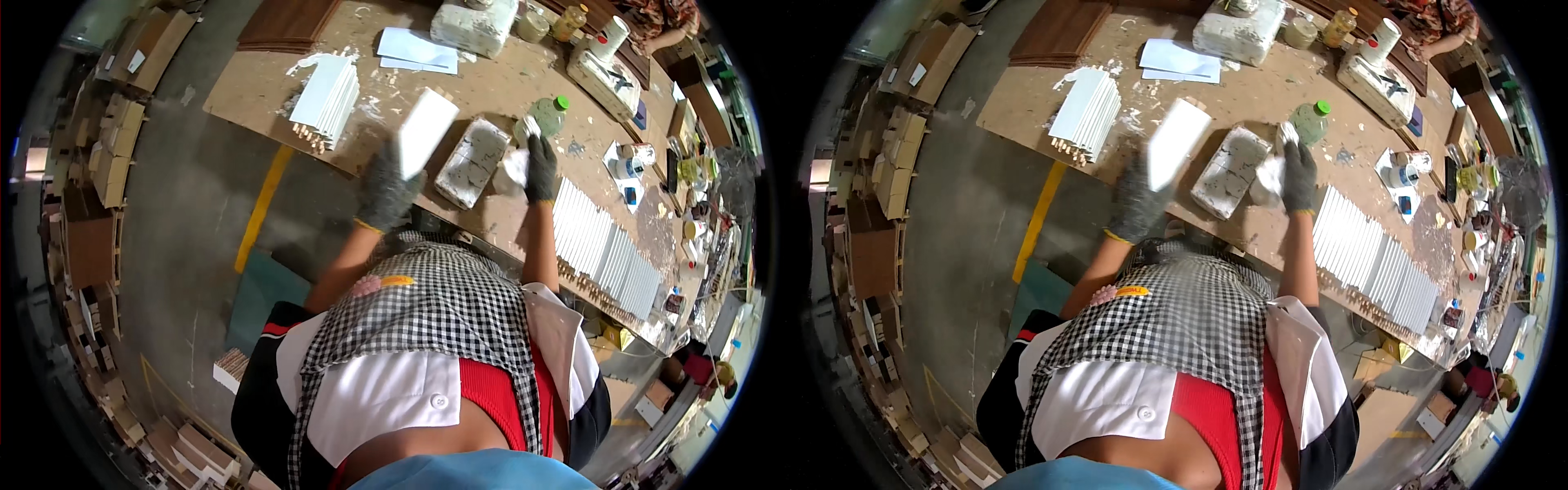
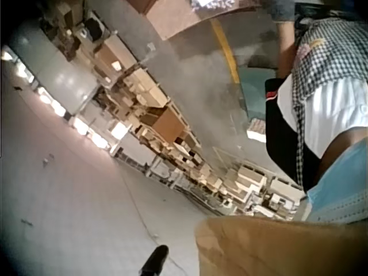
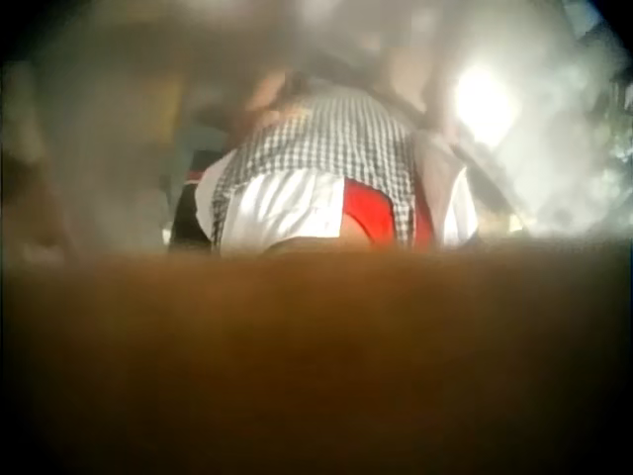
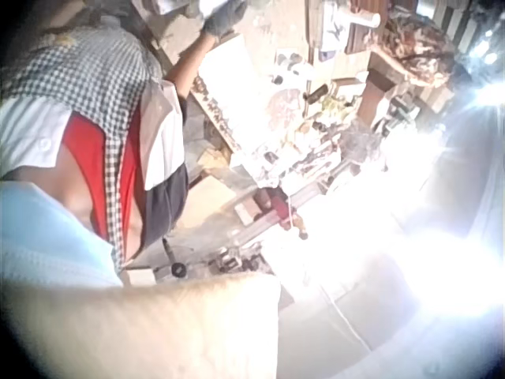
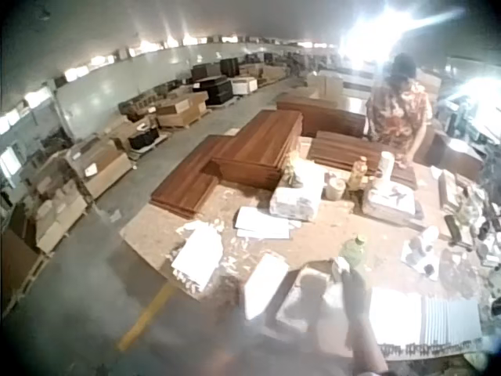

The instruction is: The person wipes white wooden panels with a cloth one at a time and stacks them on the workbench.

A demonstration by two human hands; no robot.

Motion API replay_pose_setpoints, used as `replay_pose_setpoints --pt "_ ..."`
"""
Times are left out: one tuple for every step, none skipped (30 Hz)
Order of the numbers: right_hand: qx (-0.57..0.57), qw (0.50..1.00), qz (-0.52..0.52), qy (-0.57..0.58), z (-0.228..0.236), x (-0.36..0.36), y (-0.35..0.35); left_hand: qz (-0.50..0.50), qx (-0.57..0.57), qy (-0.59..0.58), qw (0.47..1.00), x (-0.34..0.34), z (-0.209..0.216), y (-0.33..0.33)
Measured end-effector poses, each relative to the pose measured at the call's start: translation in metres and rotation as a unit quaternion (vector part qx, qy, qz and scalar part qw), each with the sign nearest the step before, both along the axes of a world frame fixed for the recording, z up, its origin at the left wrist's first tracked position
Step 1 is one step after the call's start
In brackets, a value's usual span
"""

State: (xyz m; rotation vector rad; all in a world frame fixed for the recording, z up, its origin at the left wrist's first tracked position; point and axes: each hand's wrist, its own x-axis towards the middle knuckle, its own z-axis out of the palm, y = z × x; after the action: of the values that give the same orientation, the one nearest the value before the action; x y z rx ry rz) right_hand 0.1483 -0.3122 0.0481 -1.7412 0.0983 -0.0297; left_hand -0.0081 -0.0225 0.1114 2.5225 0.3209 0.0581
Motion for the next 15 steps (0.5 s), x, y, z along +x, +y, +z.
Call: replay_pose_setpoints --pt "0.020 0.999 0.026 0.021 0.002 -0.013 -0.013 -0.007 0.125 -0.197 0.972 -0.002 0.003 0.023" --pt "0.045 0.997 0.062 0.027 -0.009 -0.028 -0.033 0.015 0.090 -0.195 0.977 0.008 0.025 0.043" --pt "0.069 0.992 0.103 0.020 -0.031 -0.037 -0.054 0.038 0.143 -0.206 0.967 0.010 0.028 0.068" --pt "0.081 0.987 0.138 0.013 -0.055 -0.052 -0.069 0.042 0.157 -0.211 0.964 0.019 0.025 0.096" --pt "0.162 0.974 0.149 0.050 -0.034 -0.068 -0.054 0.059 0.210 -0.221 0.951 0.022 0.024 0.118" --pt "0.237 0.955 0.158 0.087 -0.001 -0.085 -0.036 0.077 0.278 -0.204 0.936 0.026 -0.002 0.156" --pt "0.313 0.920 0.161 0.170 0.011 -0.096 -0.036 0.084 0.256 -0.175 0.947 0.031 -0.010 0.175" --pt "0.227 0.954 0.185 0.063 -0.029 -0.107 -0.053 0.079 0.237 -0.147 0.957 0.040 -0.014 0.186" --pt "0.249 0.941 0.195 0.120 -0.003 -0.113 -0.039 0.087 0.225 -0.113 0.964 0.038 -0.019 0.199" --pt "0.275 0.932 0.177 0.157 0.013 -0.120 -0.032 0.084 0.227 -0.114 0.963 0.035 -0.022 0.206" --pt "0.293 0.925 0.144 0.194 0.030 -0.132 -0.035 0.060 0.151 -0.123 0.979 0.041 -0.026 0.206" --pt "0.278 0.925 0.138 0.221 0.029 -0.138 -0.043 0.039 0.081 -0.130 0.987 0.042 -0.025 0.207" --pt "0.261 0.927 0.167 0.213 0.020 -0.146 -0.053 0.028 0.078 -0.130 0.988 0.043 -0.024 0.208" --pt "0.247 0.925 0.202 0.205 0.011 -0.150 -0.059 0.028 0.084 -0.125 0.988 0.039 -0.019 0.208" --pt "0.192 0.938 0.208 0.200 0.002 -0.157 -0.065 0.027 0.089 -0.122 0.988 0.035 -0.014 0.208"
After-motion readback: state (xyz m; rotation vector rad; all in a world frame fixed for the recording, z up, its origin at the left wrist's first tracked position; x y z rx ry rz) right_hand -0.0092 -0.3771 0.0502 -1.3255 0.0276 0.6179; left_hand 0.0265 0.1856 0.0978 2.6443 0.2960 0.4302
